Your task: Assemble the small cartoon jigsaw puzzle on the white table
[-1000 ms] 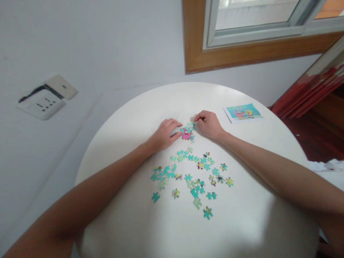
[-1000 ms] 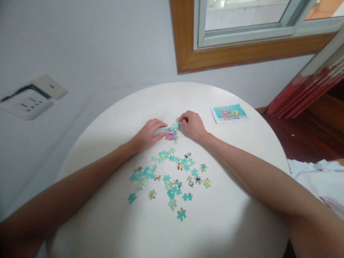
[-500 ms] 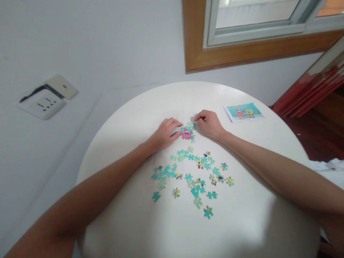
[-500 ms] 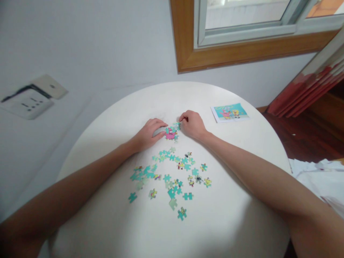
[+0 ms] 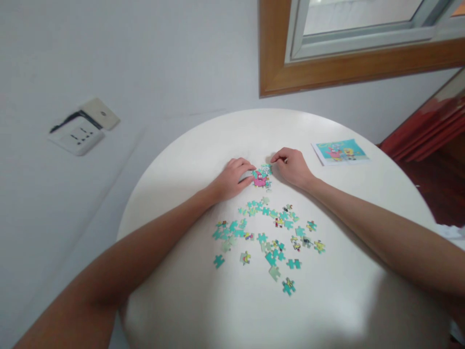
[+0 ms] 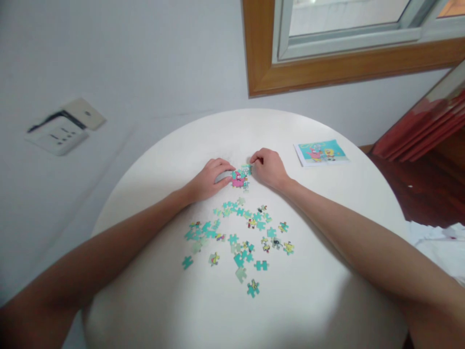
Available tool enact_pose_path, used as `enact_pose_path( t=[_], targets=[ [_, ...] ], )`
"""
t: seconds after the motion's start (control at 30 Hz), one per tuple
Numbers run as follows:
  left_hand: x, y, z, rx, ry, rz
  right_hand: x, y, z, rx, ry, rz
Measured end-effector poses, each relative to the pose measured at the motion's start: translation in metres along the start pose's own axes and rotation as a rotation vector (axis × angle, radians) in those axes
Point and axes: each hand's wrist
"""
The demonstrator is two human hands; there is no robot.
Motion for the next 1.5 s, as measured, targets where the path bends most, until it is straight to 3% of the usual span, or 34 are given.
enact_pose_path(
  t=[0.77,1.17,1.5],
  targets=[
    [0.0,-0.001,0.0,0.016,0.015,-0.006,0.0,0.0,0.001,-0.005,-0.002,0.006],
    [-0.008,0.002,0.011,0.238,-0.117,-0.008,0.0,0.001,-0.001,0.022,0.009,-0.012],
    [-0.005,0.0,0.005,0.25,-0.154,-0.048,-0.001,0.0,-0.004,0.024,0.019,-0.021]
  ],
)
Point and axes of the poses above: each hand's wrist, its own y-axis towards the middle knuckle, its own x-axis out of the palm, z = x × y, and after that the axes turned 1 degree about x, right-handed
